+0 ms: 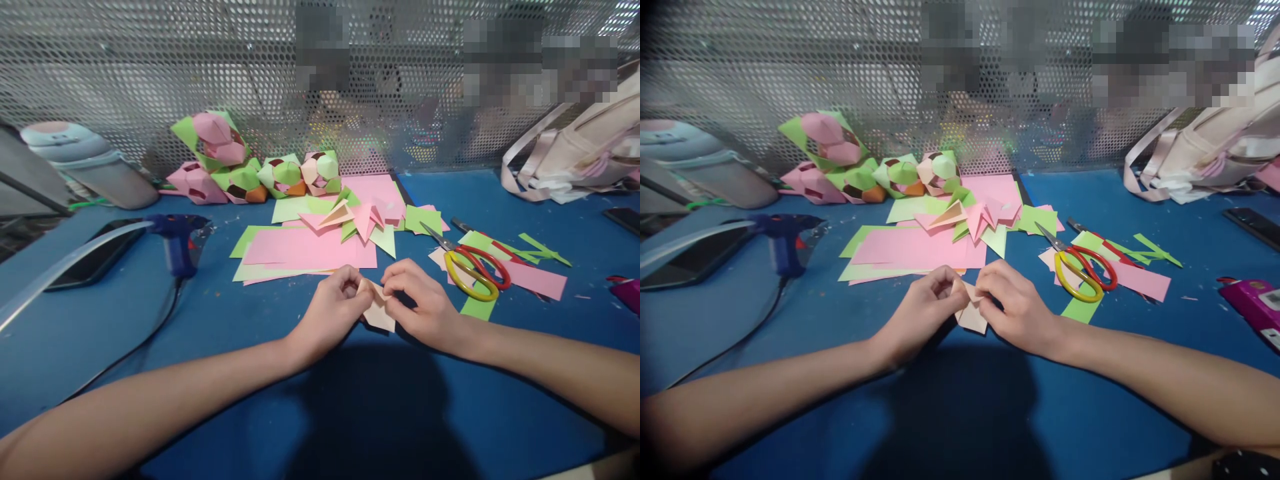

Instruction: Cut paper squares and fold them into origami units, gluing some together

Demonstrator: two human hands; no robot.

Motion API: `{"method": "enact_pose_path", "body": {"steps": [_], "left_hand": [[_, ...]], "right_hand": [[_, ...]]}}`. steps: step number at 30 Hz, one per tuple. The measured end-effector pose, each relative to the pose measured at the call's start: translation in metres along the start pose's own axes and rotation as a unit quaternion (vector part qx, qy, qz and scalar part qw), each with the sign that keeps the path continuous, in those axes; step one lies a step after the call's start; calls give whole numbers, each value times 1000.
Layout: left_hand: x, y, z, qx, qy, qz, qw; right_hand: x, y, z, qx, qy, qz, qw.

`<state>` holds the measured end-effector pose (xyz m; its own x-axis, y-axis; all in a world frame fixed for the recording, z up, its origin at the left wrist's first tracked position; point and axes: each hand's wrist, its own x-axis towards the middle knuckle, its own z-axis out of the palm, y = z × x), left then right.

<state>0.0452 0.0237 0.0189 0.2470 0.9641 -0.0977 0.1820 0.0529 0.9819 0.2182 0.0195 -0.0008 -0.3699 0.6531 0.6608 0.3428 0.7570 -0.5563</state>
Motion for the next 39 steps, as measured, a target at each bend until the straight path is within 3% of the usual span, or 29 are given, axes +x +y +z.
{"method": "enact_pose_path", "body": {"steps": [8,15,26,39], "left_hand": [[1,-2,-2,26,-16,36,999],[1,-7,-2,34,-25,51,998],[1,-3,-2,23,-1,74,997],[0,-3,-4,8,-20,77,997]], "right_hand": [[0,-2,-4,26,-34,24,999],[1,-2,-2,19,-39,133,990],[0,-5,-1,71,-36,232,970],[3,-7,-6,149,-66,264,951]]}}
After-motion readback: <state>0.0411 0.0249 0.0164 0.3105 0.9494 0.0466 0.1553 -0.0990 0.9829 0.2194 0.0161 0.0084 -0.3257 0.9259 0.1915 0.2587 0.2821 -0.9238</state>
